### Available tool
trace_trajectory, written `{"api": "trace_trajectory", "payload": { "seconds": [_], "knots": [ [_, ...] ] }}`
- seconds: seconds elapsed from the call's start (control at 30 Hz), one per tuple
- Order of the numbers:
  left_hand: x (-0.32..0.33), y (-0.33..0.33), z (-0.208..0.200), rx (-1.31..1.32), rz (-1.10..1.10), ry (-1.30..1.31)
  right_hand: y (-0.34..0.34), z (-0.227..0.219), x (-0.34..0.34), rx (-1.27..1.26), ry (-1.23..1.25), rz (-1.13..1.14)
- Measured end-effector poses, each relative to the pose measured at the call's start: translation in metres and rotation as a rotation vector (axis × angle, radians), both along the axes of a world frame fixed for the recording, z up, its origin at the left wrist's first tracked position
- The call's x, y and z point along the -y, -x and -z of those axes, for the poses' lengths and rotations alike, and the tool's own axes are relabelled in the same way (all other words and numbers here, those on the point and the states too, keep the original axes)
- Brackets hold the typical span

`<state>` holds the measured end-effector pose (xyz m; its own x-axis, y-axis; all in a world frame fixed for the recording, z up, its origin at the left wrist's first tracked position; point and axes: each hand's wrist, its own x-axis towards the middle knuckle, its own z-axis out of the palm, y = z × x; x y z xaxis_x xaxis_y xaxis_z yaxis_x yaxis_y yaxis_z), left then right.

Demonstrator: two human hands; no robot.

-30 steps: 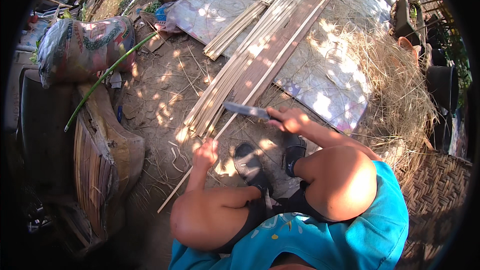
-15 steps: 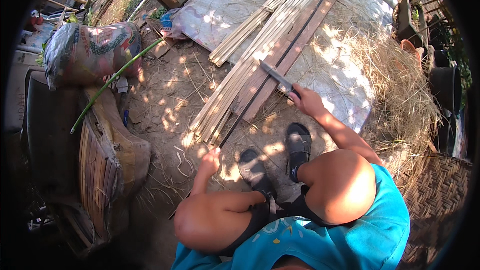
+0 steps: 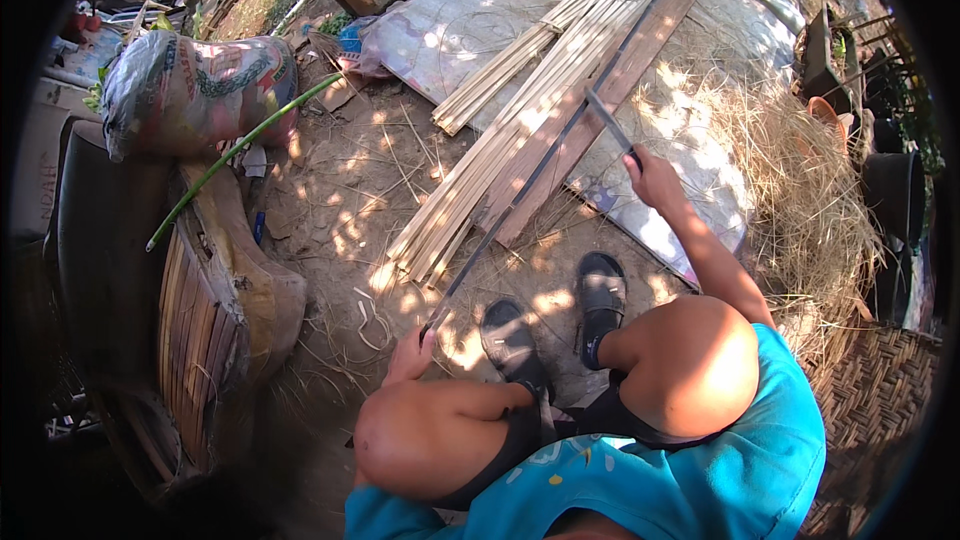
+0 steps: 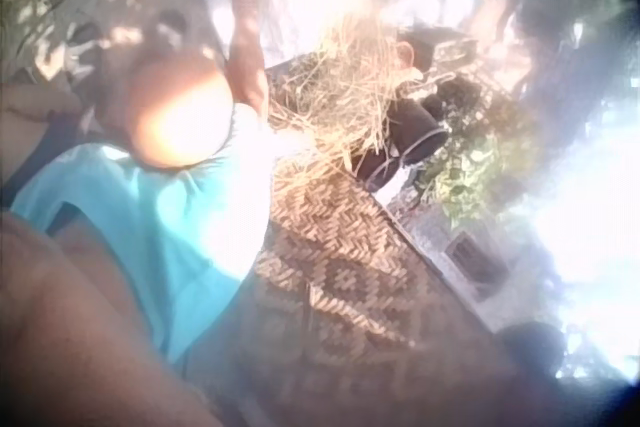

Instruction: The person retrieves a bundle of bamboo strips, unties it, and sits on the ground. Using a knife, they repeatedly split the bamboo strips into thinner pieces and place them on a pile.

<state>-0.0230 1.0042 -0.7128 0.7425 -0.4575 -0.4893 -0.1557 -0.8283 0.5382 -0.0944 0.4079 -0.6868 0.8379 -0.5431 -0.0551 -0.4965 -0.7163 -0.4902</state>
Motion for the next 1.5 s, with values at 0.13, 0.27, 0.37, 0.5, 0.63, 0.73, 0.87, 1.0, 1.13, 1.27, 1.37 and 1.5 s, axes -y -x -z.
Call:
{"api": "trace_trajectory", "payload": {
  "seconds": [0.13, 0.27, 0.37, 0.5, 0.63, 0.73, 0.87, 1.0, 1.13, 1.27, 1.37, 1.5],
  "knots": [
    [0.092, -0.012, 0.005, 0.499, 0.135, -0.088, 0.023, 0.000, -0.178, -0.097, -0.211, -0.711],
    [0.073, -0.017, -0.017, 0.325, 0.207, -0.196, -0.003, 0.026, -0.045, 0.093, -0.038, -0.102],
    [0.036, -0.008, -0.021, 0.172, 0.242, -0.132, 0.009, 0.006, 0.113, -0.021, 0.207, 0.360],
    [0.018, -0.029, -0.009, -0.279, 0.098, 0.152, -0.026, -0.004, -0.043, -0.076, -0.084, -0.096],
    [-0.007, -0.023, -0.015, -0.301, -0.113, 0.089, 0.001, 0.011, -0.138, -0.006, -0.061, -0.520],
    [-0.063, -0.010, -0.014, -0.408, -0.218, -0.019, -0.001, 0.020, -0.038, 0.016, 0.072, -0.239],
    [0.018, -0.038, -0.027, -0.534, -0.323, 0.001, -0.001, 0.004, -0.105, 0.044, -0.088, -0.353],
    [0.038, -0.044, 0.015, -0.249, -0.161, 0.321, 0.003, 0.008, -0.123, 0.000, -0.013, -0.696],
    [0.028, -0.043, 0.019, -0.323, -0.115, 0.134, 0.001, 0.033, -0.035, 0.069, 0.015, -0.141],
    [0.062, -0.055, -0.001, -0.345, -0.187, 0.320, -0.008, 0.017, -0.096, 0.130, 0.003, -0.423],
    [0.010, -0.033, 0.010, -0.317, -0.181, 0.275, -0.017, 0.009, -0.030, -0.003, 0.078, -0.164],
    [0.024, -0.034, 0.001, -0.291, -0.255, 0.249, -0.013, 0.013, -0.023, 0.025, 0.029, -0.079]
  ]
}}
